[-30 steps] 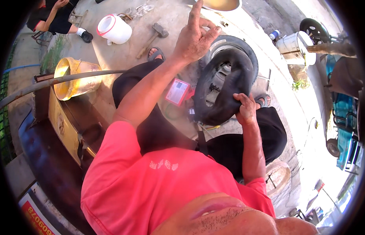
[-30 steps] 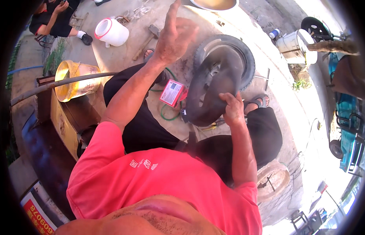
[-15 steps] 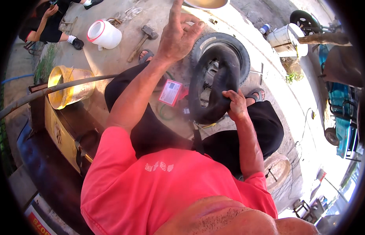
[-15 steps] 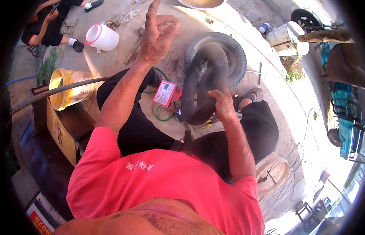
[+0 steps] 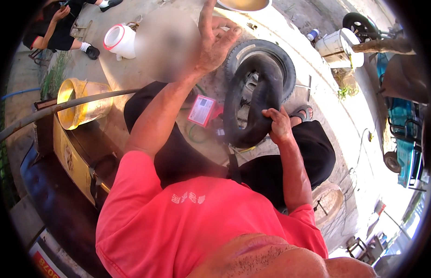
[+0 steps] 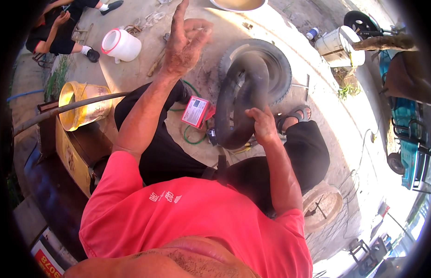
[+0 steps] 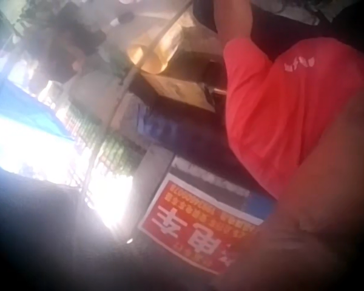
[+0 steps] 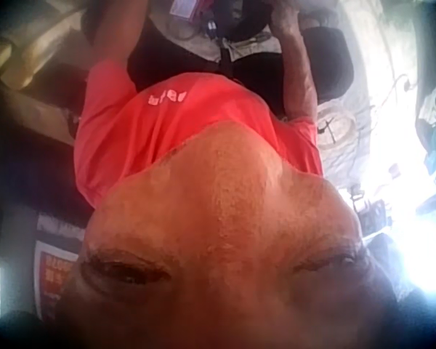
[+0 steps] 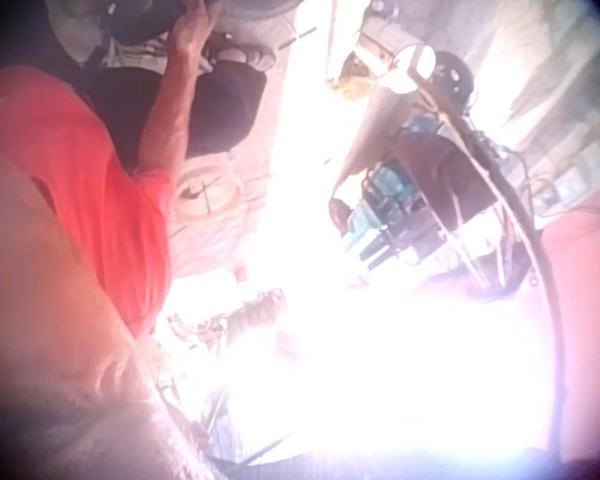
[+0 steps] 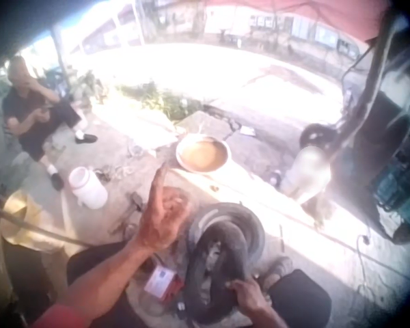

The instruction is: The person prepares a new inner tube by removing it from a box and plastic packaging, then checks a motorcycle tire and wheel assembly by hand.

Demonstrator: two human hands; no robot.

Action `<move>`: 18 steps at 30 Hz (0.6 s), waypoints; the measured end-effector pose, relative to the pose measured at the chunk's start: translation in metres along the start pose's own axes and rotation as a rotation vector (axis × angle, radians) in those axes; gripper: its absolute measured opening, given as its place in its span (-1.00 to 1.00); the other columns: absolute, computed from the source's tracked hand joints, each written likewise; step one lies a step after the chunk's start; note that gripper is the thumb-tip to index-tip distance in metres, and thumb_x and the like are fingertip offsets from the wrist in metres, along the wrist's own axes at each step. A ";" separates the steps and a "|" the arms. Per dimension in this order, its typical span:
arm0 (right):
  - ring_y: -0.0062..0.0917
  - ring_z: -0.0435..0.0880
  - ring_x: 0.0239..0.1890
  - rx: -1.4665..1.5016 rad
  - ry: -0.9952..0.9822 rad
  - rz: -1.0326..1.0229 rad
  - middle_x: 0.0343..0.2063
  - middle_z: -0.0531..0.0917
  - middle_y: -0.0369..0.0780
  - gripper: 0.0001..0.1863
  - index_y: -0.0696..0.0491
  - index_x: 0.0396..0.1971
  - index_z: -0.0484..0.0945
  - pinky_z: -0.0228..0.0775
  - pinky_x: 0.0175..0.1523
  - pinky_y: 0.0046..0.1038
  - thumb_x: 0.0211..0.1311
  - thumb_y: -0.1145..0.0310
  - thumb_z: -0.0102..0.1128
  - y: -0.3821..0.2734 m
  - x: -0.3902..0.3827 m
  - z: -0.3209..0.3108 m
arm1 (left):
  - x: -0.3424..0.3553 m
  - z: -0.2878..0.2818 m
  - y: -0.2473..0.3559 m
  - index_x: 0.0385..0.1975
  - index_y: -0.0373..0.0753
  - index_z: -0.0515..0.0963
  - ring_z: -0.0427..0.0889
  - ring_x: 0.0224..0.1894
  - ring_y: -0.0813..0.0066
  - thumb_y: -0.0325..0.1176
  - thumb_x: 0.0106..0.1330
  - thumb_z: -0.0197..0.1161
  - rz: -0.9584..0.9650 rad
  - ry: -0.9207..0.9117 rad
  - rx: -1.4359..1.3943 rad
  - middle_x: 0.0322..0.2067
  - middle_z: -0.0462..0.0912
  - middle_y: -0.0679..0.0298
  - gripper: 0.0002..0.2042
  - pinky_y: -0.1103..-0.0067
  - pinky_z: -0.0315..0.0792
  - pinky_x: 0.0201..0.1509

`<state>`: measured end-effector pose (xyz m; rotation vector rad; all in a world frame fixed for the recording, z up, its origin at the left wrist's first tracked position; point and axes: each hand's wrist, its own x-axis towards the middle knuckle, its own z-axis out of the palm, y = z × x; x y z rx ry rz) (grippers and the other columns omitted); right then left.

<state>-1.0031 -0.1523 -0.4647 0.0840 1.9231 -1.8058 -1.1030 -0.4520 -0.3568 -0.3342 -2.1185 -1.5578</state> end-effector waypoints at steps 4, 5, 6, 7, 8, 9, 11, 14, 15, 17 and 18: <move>-0.44 0.66 -0.14 0.295 0.067 0.139 -0.27 0.64 -0.20 -0.87 0.15 -0.15 0.51 0.55 0.04 -0.40 0.34 0.56 0.12 -0.014 -0.002 0.008 | -0.001 -0.001 0.007 0.58 -0.26 -0.17 0.67 -0.15 0.33 -0.39 0.40 0.31 -0.114 -0.031 0.035 -0.15 0.63 0.07 -0.11 0.46 0.59 -0.05; -0.45 0.65 -0.16 0.342 0.093 0.226 -0.28 0.63 -0.21 -0.86 0.14 -0.14 0.51 0.55 0.02 -0.40 0.33 0.57 0.13 -0.025 -0.004 0.014 | -0.003 -0.002 0.006 0.58 -0.25 -0.17 0.68 -0.16 0.32 -0.38 0.40 0.32 -0.112 -0.021 0.046 -0.15 0.63 0.06 -0.11 0.46 0.59 -0.05; -0.45 0.65 -0.16 0.341 0.099 0.222 -0.28 0.63 -0.21 -0.86 0.14 -0.14 0.51 0.55 0.02 -0.40 0.33 0.57 0.13 -0.017 -0.003 0.009 | -0.001 0.000 0.007 0.58 -0.25 -0.17 0.68 -0.17 0.31 -0.38 0.39 0.32 -0.102 -0.013 0.048 -0.16 0.64 0.06 -0.11 0.46 0.59 -0.06; -0.45 0.65 -0.17 0.280 0.079 0.152 -0.28 0.63 -0.22 -0.85 0.14 -0.14 0.51 0.56 0.01 -0.40 0.32 0.57 0.13 -0.004 0.000 0.004 | 0.000 0.001 0.008 0.58 -0.25 -0.17 0.68 -0.17 0.31 -0.38 0.39 0.32 -0.100 -0.015 0.043 -0.16 0.64 0.06 -0.11 0.46 0.59 -0.06; -0.45 0.65 -0.18 0.219 0.058 0.082 -0.27 0.63 -0.22 -0.85 0.14 -0.13 0.51 0.56 -0.01 -0.40 0.32 0.56 0.14 0.008 0.002 -0.002 | 0.001 0.003 0.009 0.58 -0.25 -0.16 0.68 -0.17 0.31 -0.38 0.39 0.33 -0.103 -0.016 0.023 -0.15 0.64 0.06 -0.10 0.46 0.59 -0.06; -0.45 0.65 -0.18 0.221 0.054 0.083 -0.27 0.63 -0.22 -0.85 0.14 -0.13 0.51 0.56 -0.01 -0.40 0.32 0.56 0.14 0.003 0.003 0.002 | 0.000 0.001 0.009 0.58 -0.25 -0.16 0.68 -0.17 0.31 -0.37 0.38 0.33 -0.109 -0.015 0.012 -0.15 0.64 0.06 -0.10 0.46 0.59 -0.06; -0.46 0.64 -0.19 0.318 0.059 0.196 -0.28 0.63 -0.23 -0.84 0.12 -0.12 0.51 0.56 0.00 -0.40 0.32 0.55 0.15 -0.013 0.000 0.008 | -0.002 -0.001 0.007 0.58 -0.25 -0.16 0.68 -0.16 0.31 -0.37 0.38 0.33 -0.100 -0.010 0.021 -0.15 0.64 0.05 -0.10 0.45 0.59 -0.05; -0.47 0.63 -0.19 0.165 0.025 0.008 -0.27 0.63 -0.23 -0.83 0.12 -0.12 0.51 0.56 0.00 -0.40 0.31 0.56 0.14 0.035 0.009 -0.011 | 0.001 0.002 0.008 0.58 -0.24 -0.15 0.67 -0.15 0.31 -0.36 0.39 0.31 -0.064 -0.014 0.012 -0.16 0.63 0.05 -0.12 0.44 0.59 -0.04; -0.47 0.63 -0.19 0.115 0.011 -0.052 -0.27 0.62 -0.23 -0.82 0.12 -0.12 0.51 0.56 0.00 -0.40 0.31 0.57 0.14 0.032 0.008 -0.008 | 0.001 0.001 0.008 0.58 -0.24 -0.15 0.67 -0.15 0.32 -0.36 0.40 0.30 -0.047 -0.016 0.011 -0.15 0.63 0.05 -0.13 0.44 0.59 -0.04; -0.47 0.63 -0.18 0.141 0.013 -0.015 -0.27 0.62 -0.23 -0.78 0.12 -0.08 0.51 0.56 0.00 -0.41 0.28 0.58 0.14 0.024 0.006 -0.005 | -0.001 -0.001 0.003 0.58 -0.24 -0.15 0.67 -0.14 0.32 -0.35 0.41 0.29 -0.061 -0.013 0.016 -0.14 0.62 0.05 -0.14 0.43 0.59 -0.04; -0.47 0.63 -0.18 0.149 0.011 -0.002 -0.26 0.62 -0.24 -0.76 0.12 -0.07 0.51 0.56 0.00 -0.41 0.27 0.59 0.14 0.014 0.004 -0.001 | -0.001 -0.003 0.002 0.58 -0.24 -0.16 0.66 -0.13 0.33 -0.34 0.42 0.28 -0.073 -0.007 0.021 -0.13 0.62 0.05 -0.14 0.43 0.58 -0.03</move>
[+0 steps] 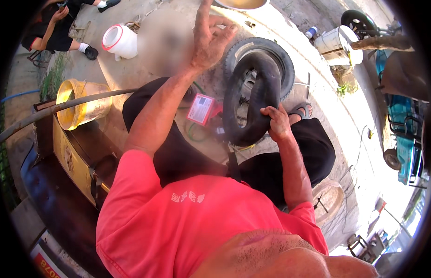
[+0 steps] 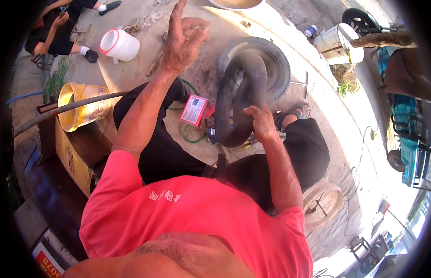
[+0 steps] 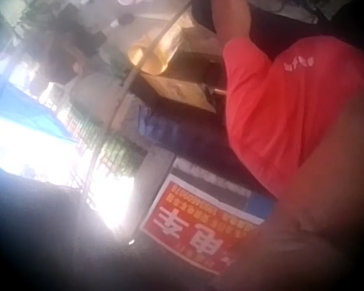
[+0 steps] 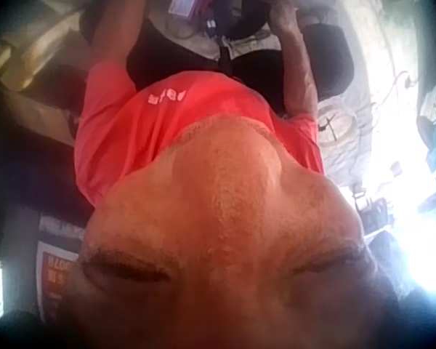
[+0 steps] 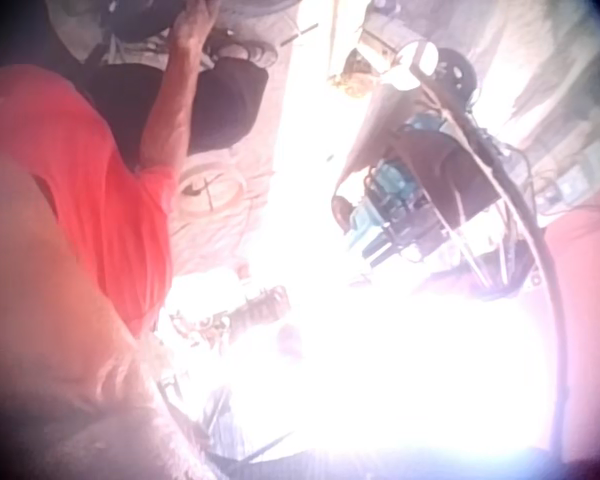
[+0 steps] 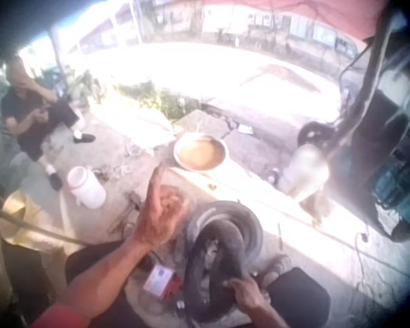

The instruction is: The person prepares a new inner tube by removing it from a box and plastic packaging, then checks a motorcycle tire and wheel assembly by hand.

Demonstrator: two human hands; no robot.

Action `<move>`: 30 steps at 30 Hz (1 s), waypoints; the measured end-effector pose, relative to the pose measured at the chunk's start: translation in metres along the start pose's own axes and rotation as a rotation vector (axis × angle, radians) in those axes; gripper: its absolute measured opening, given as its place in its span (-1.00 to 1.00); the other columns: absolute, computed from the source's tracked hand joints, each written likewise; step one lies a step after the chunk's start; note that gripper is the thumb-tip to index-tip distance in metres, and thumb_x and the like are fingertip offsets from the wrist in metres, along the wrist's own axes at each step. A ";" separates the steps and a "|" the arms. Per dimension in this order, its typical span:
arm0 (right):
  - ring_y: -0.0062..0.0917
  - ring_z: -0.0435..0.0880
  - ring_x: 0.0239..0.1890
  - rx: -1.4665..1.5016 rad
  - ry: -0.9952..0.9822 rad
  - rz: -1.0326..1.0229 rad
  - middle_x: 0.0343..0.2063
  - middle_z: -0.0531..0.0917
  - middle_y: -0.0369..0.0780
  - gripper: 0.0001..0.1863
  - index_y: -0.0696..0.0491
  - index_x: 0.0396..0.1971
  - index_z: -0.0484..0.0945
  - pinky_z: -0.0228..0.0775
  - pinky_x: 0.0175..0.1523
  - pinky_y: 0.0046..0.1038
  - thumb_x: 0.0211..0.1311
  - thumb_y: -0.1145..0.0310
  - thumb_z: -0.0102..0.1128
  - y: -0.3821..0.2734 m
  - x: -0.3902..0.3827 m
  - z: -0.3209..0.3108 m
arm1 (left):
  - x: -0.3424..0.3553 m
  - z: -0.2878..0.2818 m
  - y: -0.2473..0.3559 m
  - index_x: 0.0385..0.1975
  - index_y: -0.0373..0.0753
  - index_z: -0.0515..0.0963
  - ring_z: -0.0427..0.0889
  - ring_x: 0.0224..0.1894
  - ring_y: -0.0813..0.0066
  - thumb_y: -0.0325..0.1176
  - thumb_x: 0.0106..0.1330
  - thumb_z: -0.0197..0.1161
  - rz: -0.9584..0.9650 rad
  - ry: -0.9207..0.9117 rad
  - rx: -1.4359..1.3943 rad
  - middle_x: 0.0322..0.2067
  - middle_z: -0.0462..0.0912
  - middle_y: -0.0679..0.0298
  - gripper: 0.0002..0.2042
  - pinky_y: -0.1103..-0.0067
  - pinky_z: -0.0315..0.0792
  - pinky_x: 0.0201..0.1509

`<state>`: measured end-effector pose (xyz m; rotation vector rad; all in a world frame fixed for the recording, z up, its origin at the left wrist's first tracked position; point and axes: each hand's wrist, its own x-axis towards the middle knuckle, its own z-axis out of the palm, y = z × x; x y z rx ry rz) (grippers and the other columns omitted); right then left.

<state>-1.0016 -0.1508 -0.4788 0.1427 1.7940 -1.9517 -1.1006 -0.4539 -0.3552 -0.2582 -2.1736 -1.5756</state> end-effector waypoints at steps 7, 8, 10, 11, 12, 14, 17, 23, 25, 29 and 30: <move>-0.47 0.63 -0.19 0.289 0.060 0.236 -0.27 0.61 -0.24 -0.70 0.14 0.00 0.52 0.55 0.00 -0.40 0.26 0.60 0.12 -0.038 -0.009 0.021 | 0.001 -0.007 0.009 0.58 -0.23 -0.18 0.65 -0.12 0.30 -0.28 0.44 0.26 -0.006 0.006 -0.006 -0.09 0.60 0.04 -0.14 0.42 0.57 0.00; -0.48 0.62 -0.19 0.287 0.065 0.237 -0.27 0.61 -0.24 -0.71 0.14 -0.02 0.52 0.55 -0.01 -0.41 0.26 0.60 0.12 -0.038 -0.009 0.022 | 0.002 -0.008 -0.003 0.58 -0.23 -0.18 0.65 -0.13 0.30 -0.26 0.45 0.26 0.024 0.025 -0.005 -0.10 0.60 0.05 -0.14 0.41 0.57 0.01; -0.48 0.62 -0.20 0.180 0.042 0.154 -0.27 0.61 -0.25 -0.72 0.14 -0.03 0.52 0.55 -0.01 -0.42 0.26 0.60 0.12 -0.016 -0.005 0.009 | 0.002 -0.005 -0.007 0.58 -0.23 -0.18 0.65 -0.13 0.30 -0.23 0.46 0.26 0.049 0.042 -0.014 -0.10 0.60 0.05 -0.14 0.41 0.57 0.01; -0.49 0.62 -0.20 0.126 0.031 0.112 -0.27 0.61 -0.25 -0.73 0.14 -0.04 0.52 0.55 -0.02 -0.42 0.26 0.60 0.12 -0.007 -0.004 0.002 | 0.003 -0.005 -0.002 0.59 -0.23 -0.19 0.65 -0.13 0.30 -0.23 0.46 0.25 0.072 0.046 -0.006 -0.11 0.60 0.06 -0.14 0.41 0.58 0.00; -0.49 0.62 -0.20 0.073 0.016 0.071 -0.28 0.61 -0.25 -0.74 0.14 -0.05 0.52 0.55 -0.02 -0.42 0.26 0.60 0.12 -0.006 -0.004 0.002 | 0.004 -0.006 0.001 0.59 -0.22 -0.19 0.65 -0.14 0.31 -0.23 0.47 0.25 0.095 0.052 0.007 -0.11 0.60 0.06 -0.14 0.42 0.58 -0.01; -0.50 0.62 -0.21 0.222 0.046 0.223 -0.29 0.61 -0.26 -0.77 0.13 -0.07 0.52 0.54 -0.01 -0.43 0.28 0.59 0.11 -0.032 -0.009 0.020 | 0.002 -0.011 0.002 0.59 -0.22 -0.20 0.65 -0.14 0.31 -0.25 0.47 0.25 -0.035 0.074 -0.070 -0.12 0.59 0.07 -0.14 0.42 0.58 -0.02; -0.50 0.62 -0.21 0.122 0.039 0.157 -0.30 0.60 -0.26 -0.78 0.14 -0.08 0.52 0.54 -0.01 -0.43 0.29 0.58 0.12 -0.025 -0.008 0.013 | 0.005 -0.010 0.000 0.59 -0.22 -0.21 0.64 -0.14 0.32 -0.29 0.47 0.24 -0.034 0.083 -0.082 -0.12 0.59 0.07 -0.15 0.44 0.58 -0.04; -0.50 0.62 -0.21 0.184 0.027 0.179 -0.31 0.61 -0.25 -0.78 0.14 -0.07 0.52 0.55 -0.01 -0.43 0.29 0.57 0.12 -0.033 -0.008 0.019 | 0.005 -0.014 0.013 0.59 -0.22 -0.21 0.64 -0.13 0.32 -0.34 0.46 0.25 0.003 0.084 0.074 -0.11 0.59 0.07 -0.14 0.46 0.57 -0.06; -0.50 0.62 -0.20 0.169 0.024 0.183 -0.31 0.61 -0.25 -0.78 0.14 -0.08 0.52 0.54 0.00 -0.43 0.29 0.57 0.12 -0.034 -0.007 0.020 | 0.006 -0.016 0.012 0.59 -0.22 -0.21 0.64 -0.13 0.32 -0.34 0.45 0.25 -0.004 0.093 0.084 -0.11 0.59 0.08 -0.13 0.46 0.57 -0.07; -0.50 0.62 -0.20 0.179 -0.011 0.201 -0.30 0.61 -0.25 -0.78 0.15 -0.08 0.51 0.54 0.00 -0.44 0.29 0.57 0.15 -0.034 -0.007 0.019 | 0.008 -0.018 0.002 0.59 -0.22 -0.20 0.65 -0.22 0.31 -0.33 0.45 0.24 -0.052 0.130 -0.023 -0.18 0.61 0.10 -0.15 0.44 0.57 -0.09; -0.50 0.62 -0.20 0.178 -0.014 0.201 -0.30 0.61 -0.25 -0.78 0.15 -0.08 0.51 0.54 0.00 -0.44 0.29 0.57 0.15 -0.036 -0.008 0.020 | 0.009 -0.017 -0.001 0.58 -0.23 -0.19 0.66 -0.25 0.32 -0.32 0.46 0.24 -0.288 0.161 -0.185 -0.21 0.62 0.11 -0.15 0.42 0.58 -0.11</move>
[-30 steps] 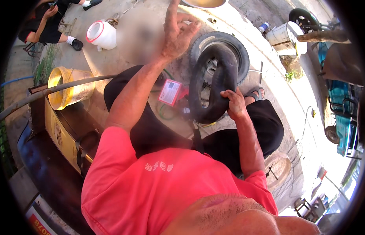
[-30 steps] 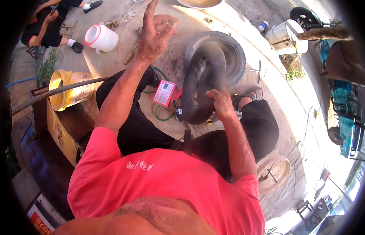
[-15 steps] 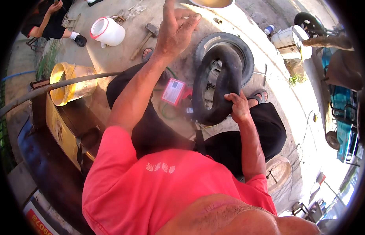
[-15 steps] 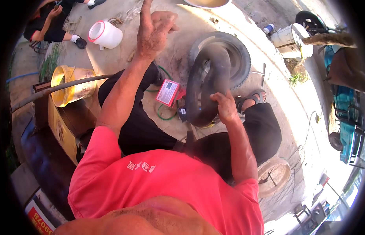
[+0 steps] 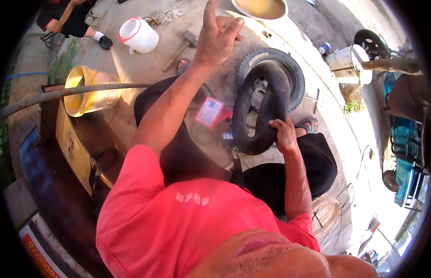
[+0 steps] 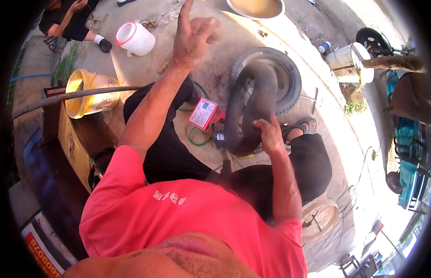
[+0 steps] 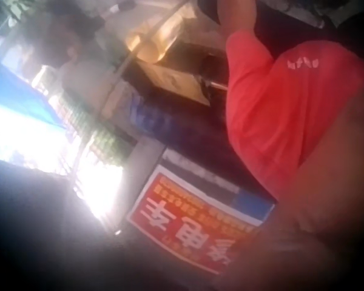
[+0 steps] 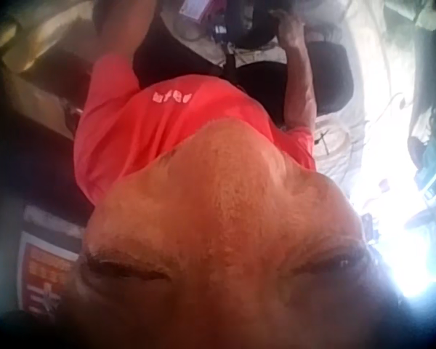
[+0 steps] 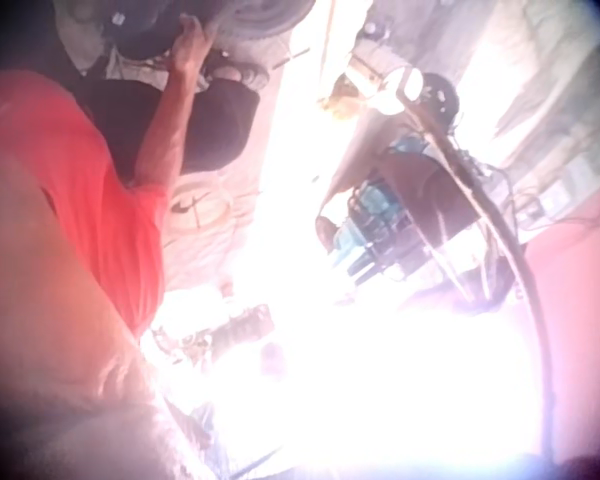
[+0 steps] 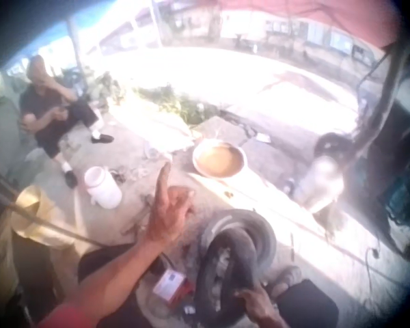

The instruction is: The person prepares a new inner tube by removing it from a box and plastic packaging, then checks a motorcycle tire and wheel assembly by hand.

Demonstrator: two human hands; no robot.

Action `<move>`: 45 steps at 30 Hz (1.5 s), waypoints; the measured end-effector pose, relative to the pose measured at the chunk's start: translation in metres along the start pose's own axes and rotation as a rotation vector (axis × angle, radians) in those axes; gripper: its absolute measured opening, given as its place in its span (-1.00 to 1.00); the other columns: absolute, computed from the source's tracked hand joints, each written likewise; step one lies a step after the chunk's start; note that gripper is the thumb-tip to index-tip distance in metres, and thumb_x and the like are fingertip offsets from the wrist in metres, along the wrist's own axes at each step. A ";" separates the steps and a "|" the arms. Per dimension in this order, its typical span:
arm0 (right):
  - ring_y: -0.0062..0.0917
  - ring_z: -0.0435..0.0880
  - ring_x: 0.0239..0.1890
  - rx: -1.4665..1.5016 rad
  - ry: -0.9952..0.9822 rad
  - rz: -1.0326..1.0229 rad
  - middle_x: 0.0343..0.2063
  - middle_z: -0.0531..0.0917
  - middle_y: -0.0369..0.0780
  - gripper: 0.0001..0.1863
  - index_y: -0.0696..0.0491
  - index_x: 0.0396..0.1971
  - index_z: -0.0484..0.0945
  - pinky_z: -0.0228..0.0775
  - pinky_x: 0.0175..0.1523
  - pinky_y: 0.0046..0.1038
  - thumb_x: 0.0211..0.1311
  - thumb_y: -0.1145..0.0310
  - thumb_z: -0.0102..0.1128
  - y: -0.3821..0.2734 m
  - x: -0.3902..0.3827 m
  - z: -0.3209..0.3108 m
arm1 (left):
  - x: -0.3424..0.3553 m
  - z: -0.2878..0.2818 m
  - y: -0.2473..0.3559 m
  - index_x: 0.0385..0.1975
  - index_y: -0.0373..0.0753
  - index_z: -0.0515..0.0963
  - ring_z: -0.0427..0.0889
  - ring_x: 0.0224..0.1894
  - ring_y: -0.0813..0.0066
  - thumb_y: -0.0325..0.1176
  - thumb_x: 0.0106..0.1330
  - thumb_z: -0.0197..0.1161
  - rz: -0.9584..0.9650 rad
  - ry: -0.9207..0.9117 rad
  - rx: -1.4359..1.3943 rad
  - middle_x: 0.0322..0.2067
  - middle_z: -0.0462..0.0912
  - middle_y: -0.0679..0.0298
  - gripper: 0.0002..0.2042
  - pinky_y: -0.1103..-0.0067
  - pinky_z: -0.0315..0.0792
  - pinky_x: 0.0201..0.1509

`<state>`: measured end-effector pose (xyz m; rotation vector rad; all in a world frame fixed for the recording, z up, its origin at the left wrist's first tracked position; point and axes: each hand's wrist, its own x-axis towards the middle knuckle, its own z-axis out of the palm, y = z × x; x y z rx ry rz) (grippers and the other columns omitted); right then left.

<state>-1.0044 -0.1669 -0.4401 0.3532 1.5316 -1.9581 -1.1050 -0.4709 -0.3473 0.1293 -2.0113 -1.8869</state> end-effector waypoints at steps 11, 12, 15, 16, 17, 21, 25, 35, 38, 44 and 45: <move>-0.53 0.60 -0.18 -0.085 -0.053 -0.055 -0.26 0.60 -0.27 -0.69 0.13 0.03 0.49 0.51 0.01 -0.48 0.29 0.58 0.11 0.009 0.002 -0.008 | 0.009 -0.013 -0.023 0.57 -0.24 -0.15 0.64 -0.40 0.42 -0.34 0.42 0.27 0.224 0.002 0.402 -0.33 0.63 0.16 -0.16 0.47 0.62 -0.19; -0.53 0.60 -0.18 -0.085 -0.053 -0.056 -0.26 0.60 -0.27 -0.69 0.13 0.03 0.49 0.51 0.01 -0.48 0.29 0.58 0.11 0.008 0.002 -0.007 | 0.005 -0.007 -0.007 0.57 -0.24 -0.14 0.64 -0.41 0.42 -0.36 0.41 0.28 0.091 0.101 0.088 -0.32 0.63 0.15 -0.15 0.48 0.63 -0.18; -0.56 0.60 -0.18 -0.094 -0.064 -0.042 -0.25 0.59 -0.28 -0.69 0.13 0.03 0.49 0.51 0.01 -0.49 0.30 0.58 0.10 0.001 -0.002 -0.001 | 0.004 -0.012 0.002 0.57 -0.20 -0.15 0.65 -0.40 0.41 -0.41 0.36 0.29 0.425 0.078 0.381 -0.33 0.63 0.15 -0.12 0.50 0.63 -0.20; -0.57 0.59 -0.18 -0.131 -0.064 -0.032 -0.25 0.60 -0.28 -0.69 0.12 0.04 0.49 0.51 0.01 -0.49 0.30 0.58 0.09 -0.002 -0.004 0.001 | 0.003 -0.011 0.005 0.57 -0.20 -0.15 0.65 -0.40 0.41 -0.41 0.36 0.29 0.422 0.080 0.383 -0.33 0.63 0.15 -0.12 0.50 0.63 -0.20; -0.58 0.59 -0.18 -0.168 -0.064 -0.021 -0.25 0.60 -0.28 -0.68 0.12 0.05 0.49 0.50 0.02 -0.50 0.30 0.57 0.08 -0.003 -0.005 0.002 | 0.002 -0.009 0.008 0.58 -0.20 -0.16 0.65 -0.36 0.38 -0.43 0.34 0.29 0.194 0.078 0.197 -0.32 0.62 0.16 -0.11 0.47 0.61 -0.19; -0.57 0.59 -0.18 -0.067 -0.086 -0.053 -0.25 0.60 -0.28 -0.68 0.13 0.05 0.50 0.49 0.03 -0.51 0.31 0.57 0.09 0.003 -0.002 0.000 | 0.001 -0.011 0.016 0.58 -0.19 -0.17 0.65 -0.23 0.32 -0.46 0.31 0.28 0.307 0.064 0.292 -0.25 0.62 0.15 -0.09 0.40 0.58 -0.10; -0.56 0.59 -0.18 -0.060 -0.066 -0.023 -0.26 0.60 -0.28 -0.69 0.13 0.04 0.50 0.49 0.03 -0.51 0.30 0.56 0.10 -0.001 -0.005 0.006 | 0.007 -0.014 0.005 0.58 -0.19 -0.18 0.65 -0.17 0.31 -0.46 0.30 0.28 0.324 0.074 0.327 -0.21 0.61 0.13 -0.08 0.39 0.57 -0.02; -0.53 0.58 -0.19 -0.151 -0.046 -0.028 -0.25 0.60 -0.26 -0.64 0.17 0.05 0.49 0.48 0.00 -0.49 0.24 0.56 0.11 0.006 -0.001 0.004 | 0.006 -0.019 0.015 0.59 -0.09 -0.19 0.70 -0.16 0.24 -0.46 0.32 0.29 0.178 0.160 0.329 -0.17 0.64 0.11 -0.08 0.37 0.59 -0.04; -0.53 0.58 -0.19 -0.139 -0.042 -0.011 -0.24 0.59 -0.25 -0.64 0.18 0.05 0.49 0.49 0.00 -0.48 0.23 0.56 0.11 0.003 -0.002 0.008 | 0.008 -0.024 0.011 0.59 -0.09 -0.19 0.71 -0.16 0.24 -0.47 0.31 0.30 0.185 0.137 0.311 -0.15 0.65 0.10 -0.06 0.39 0.60 -0.06; -0.60 0.54 -0.09 -0.158 -0.090 0.028 -0.15 0.58 -0.30 -0.49 0.15 0.21 0.45 0.40 0.08 -0.53 0.20 0.58 0.05 0.002 -0.001 0.004 | 0.008 -0.030 0.031 0.59 -0.10 -0.22 0.68 -0.18 0.32 -0.44 0.34 0.29 0.244 0.115 0.217 -0.12 0.61 0.09 -0.07 0.43 0.58 -0.07; -0.60 0.54 -0.09 -0.134 -0.080 0.023 -0.15 0.58 -0.30 -0.50 0.14 0.19 0.45 0.40 0.07 -0.53 0.19 0.58 0.06 0.005 0.000 0.003 | 0.012 -0.033 0.028 0.59 -0.12 -0.22 0.68 -0.19 0.31 -0.45 0.35 0.28 0.245 0.133 0.227 -0.11 0.60 0.08 -0.08 0.43 0.58 -0.07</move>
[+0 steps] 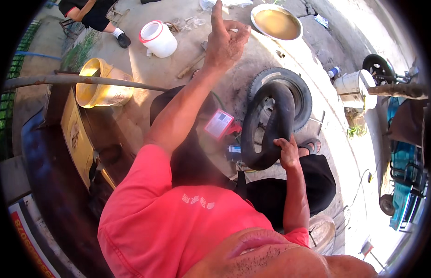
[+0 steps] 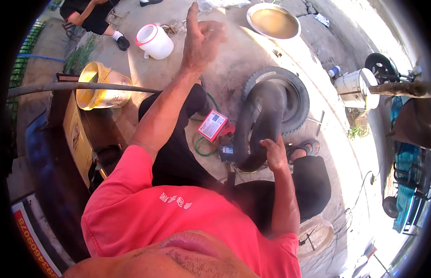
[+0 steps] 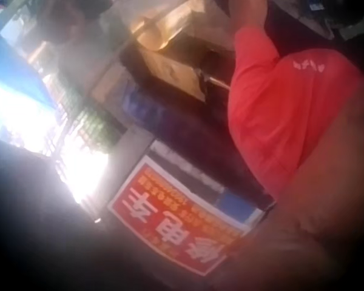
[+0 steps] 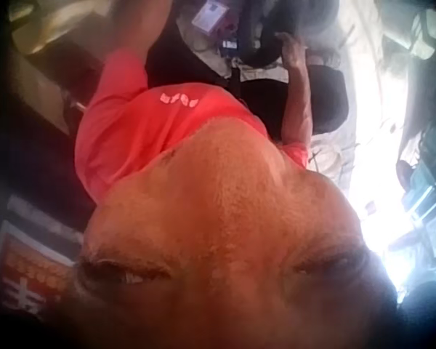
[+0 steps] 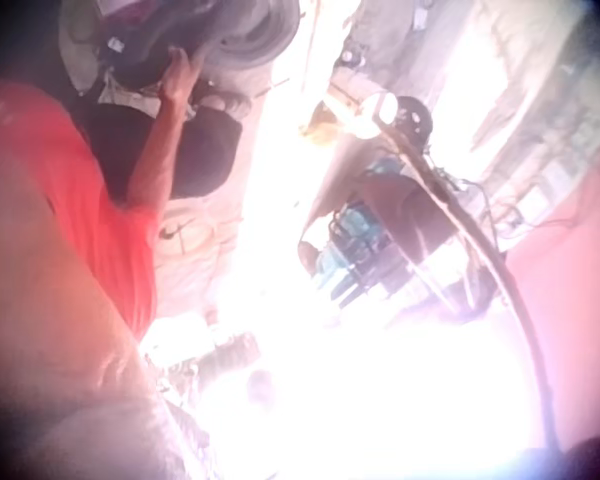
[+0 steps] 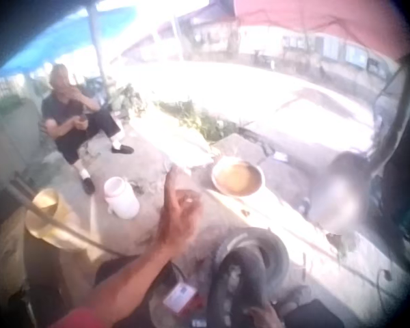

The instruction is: The person prepares a new inner tube by removing it from a box and plastic packaging, then checks a motorcycle tire and wheel assembly by hand.

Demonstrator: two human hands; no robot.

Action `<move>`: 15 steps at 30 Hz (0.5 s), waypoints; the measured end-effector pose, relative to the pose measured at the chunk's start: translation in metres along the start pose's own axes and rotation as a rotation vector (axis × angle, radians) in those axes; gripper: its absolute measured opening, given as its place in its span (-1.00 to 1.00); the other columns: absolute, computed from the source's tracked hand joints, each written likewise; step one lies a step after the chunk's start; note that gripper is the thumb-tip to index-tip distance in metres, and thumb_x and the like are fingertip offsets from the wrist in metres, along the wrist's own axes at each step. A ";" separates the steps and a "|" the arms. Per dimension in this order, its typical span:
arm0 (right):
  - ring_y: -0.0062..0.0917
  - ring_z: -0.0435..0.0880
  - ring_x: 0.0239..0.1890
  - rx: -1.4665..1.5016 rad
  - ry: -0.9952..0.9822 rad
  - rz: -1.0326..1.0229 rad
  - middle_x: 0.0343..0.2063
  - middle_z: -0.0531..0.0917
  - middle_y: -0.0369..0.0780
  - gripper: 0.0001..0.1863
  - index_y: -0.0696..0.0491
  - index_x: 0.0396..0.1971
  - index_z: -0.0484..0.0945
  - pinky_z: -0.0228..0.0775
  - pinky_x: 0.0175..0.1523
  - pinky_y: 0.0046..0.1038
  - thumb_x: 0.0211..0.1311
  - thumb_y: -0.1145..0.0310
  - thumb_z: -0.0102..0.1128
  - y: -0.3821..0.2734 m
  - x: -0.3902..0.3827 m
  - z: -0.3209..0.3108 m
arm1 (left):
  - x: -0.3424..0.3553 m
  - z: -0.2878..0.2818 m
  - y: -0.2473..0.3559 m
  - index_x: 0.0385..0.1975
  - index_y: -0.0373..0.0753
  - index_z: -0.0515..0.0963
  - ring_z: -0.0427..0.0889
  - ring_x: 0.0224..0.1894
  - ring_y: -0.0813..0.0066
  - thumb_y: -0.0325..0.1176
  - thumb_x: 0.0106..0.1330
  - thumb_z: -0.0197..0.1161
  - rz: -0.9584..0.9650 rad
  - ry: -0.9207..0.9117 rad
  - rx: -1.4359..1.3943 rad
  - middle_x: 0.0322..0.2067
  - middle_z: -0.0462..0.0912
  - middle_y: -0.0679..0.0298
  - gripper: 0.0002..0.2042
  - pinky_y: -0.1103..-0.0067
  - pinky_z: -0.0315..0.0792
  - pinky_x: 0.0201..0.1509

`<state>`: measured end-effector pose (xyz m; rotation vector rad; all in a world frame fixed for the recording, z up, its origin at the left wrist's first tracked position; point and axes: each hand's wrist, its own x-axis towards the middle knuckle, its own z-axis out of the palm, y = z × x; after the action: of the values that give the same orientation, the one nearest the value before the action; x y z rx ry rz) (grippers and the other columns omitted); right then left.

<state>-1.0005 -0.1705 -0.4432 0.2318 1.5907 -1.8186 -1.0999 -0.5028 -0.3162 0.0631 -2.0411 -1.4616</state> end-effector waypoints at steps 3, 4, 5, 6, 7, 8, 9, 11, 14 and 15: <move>-0.59 0.54 -0.10 0.020 0.006 0.003 -0.16 0.59 -0.30 -0.50 0.14 0.18 0.46 0.41 0.06 -0.52 0.17 0.57 0.09 0.001 0.000 0.000 | -0.001 -0.004 0.008 0.59 -0.17 -0.23 0.66 -0.21 0.33 -0.47 0.35 0.25 0.072 0.013 -0.050 -0.10 0.60 0.06 -0.08 0.44 0.56 -0.06; -0.58 0.54 -0.10 0.018 0.011 0.014 -0.16 0.59 -0.29 -0.50 0.14 0.17 0.46 0.41 0.06 -0.51 0.17 0.56 0.10 0.000 0.000 0.000 | -0.003 -0.004 0.018 0.59 -0.19 -0.24 0.65 -0.22 0.35 -0.49 0.34 0.25 0.140 0.003 -0.118 -0.10 0.60 0.06 -0.08 0.45 0.55 -0.05; -0.58 0.54 -0.10 0.020 0.010 0.017 -0.16 0.59 -0.29 -0.50 0.14 0.17 0.46 0.41 0.06 -0.51 0.17 0.56 0.10 -0.001 0.001 -0.002 | -0.002 -0.007 0.026 0.59 -0.19 -0.24 0.65 -0.22 0.35 -0.49 0.34 0.25 0.137 0.002 -0.115 -0.10 0.60 0.06 -0.08 0.45 0.55 -0.05; -0.55 0.57 -0.15 0.008 0.018 0.011 -0.21 0.60 -0.27 -0.56 0.15 0.12 0.47 0.46 0.03 -0.49 0.19 0.56 0.09 0.000 0.001 -0.002 | -0.004 -0.013 0.032 0.59 -0.22 -0.24 0.64 -0.21 0.37 -0.50 0.33 0.25 0.321 0.012 -0.023 -0.09 0.60 0.05 -0.07 0.47 0.54 -0.04; -0.51 0.60 -0.19 -0.004 0.026 0.004 -0.26 0.60 -0.25 -0.61 0.17 0.08 0.48 0.50 -0.01 -0.47 0.21 0.56 0.08 0.000 0.001 -0.001 | -0.004 -0.020 0.035 0.59 -0.24 -0.25 0.63 -0.21 0.39 -0.51 0.33 0.25 0.504 0.021 0.069 -0.08 0.59 0.03 -0.07 0.48 0.53 -0.03; -0.52 0.59 -0.19 0.017 0.033 0.016 -0.26 0.61 -0.26 -0.61 0.17 0.06 0.49 0.49 -0.01 -0.48 0.20 0.54 0.09 0.001 0.000 0.002 | -0.001 -0.024 0.030 0.59 -0.25 -0.25 0.63 -0.21 0.41 -0.50 0.32 0.25 0.578 0.015 0.091 -0.08 0.60 0.04 -0.07 0.50 0.53 -0.03; -0.52 0.59 -0.19 0.013 0.031 0.019 -0.26 0.61 -0.26 -0.61 0.17 0.06 0.49 0.49 -0.01 -0.48 0.20 0.54 0.09 0.002 0.002 0.002 | 0.002 -0.026 0.026 0.59 -0.25 -0.25 0.62 -0.21 0.42 -0.50 0.32 0.26 0.654 0.013 0.109 -0.08 0.60 0.04 -0.07 0.52 0.52 -0.03; -0.52 0.59 -0.20 -0.031 0.051 -0.031 -0.25 0.61 -0.25 -0.63 0.17 0.05 0.49 0.49 -0.01 -0.49 0.21 0.55 0.09 0.006 0.005 0.000 | -0.002 -0.024 0.016 0.59 -0.25 -0.25 0.62 -0.22 0.41 -0.48 0.32 0.28 0.223 0.013 -0.057 -0.10 0.61 0.06 -0.06 0.52 0.51 -0.05; -0.51 0.60 -0.20 -0.060 0.067 -0.007 -0.25 0.61 -0.25 -0.64 0.17 0.05 0.49 0.49 -0.01 -0.48 0.22 0.55 0.09 -0.002 0.002 0.008 | -0.002 -0.031 0.019 0.59 -0.24 -0.25 0.63 -0.26 0.42 -0.48 0.33 0.29 0.189 0.037 -0.049 -0.10 0.62 0.07 -0.06 0.54 0.51 -0.11; -0.51 0.60 -0.20 -0.062 0.064 -0.001 -0.25 0.61 -0.25 -0.64 0.17 0.05 0.49 0.49 -0.01 -0.48 0.22 0.55 0.09 0.002 0.004 0.005 | -0.005 -0.035 0.025 0.59 -0.24 -0.26 0.63 -0.27 0.42 -0.48 0.34 0.28 0.153 0.035 0.000 -0.09 0.62 0.06 -0.06 0.55 0.51 -0.13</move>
<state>-1.0010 -0.1767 -0.4461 0.2631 1.6894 -1.7753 -1.0710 -0.5210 -0.2901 -0.0659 -1.9718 -1.3571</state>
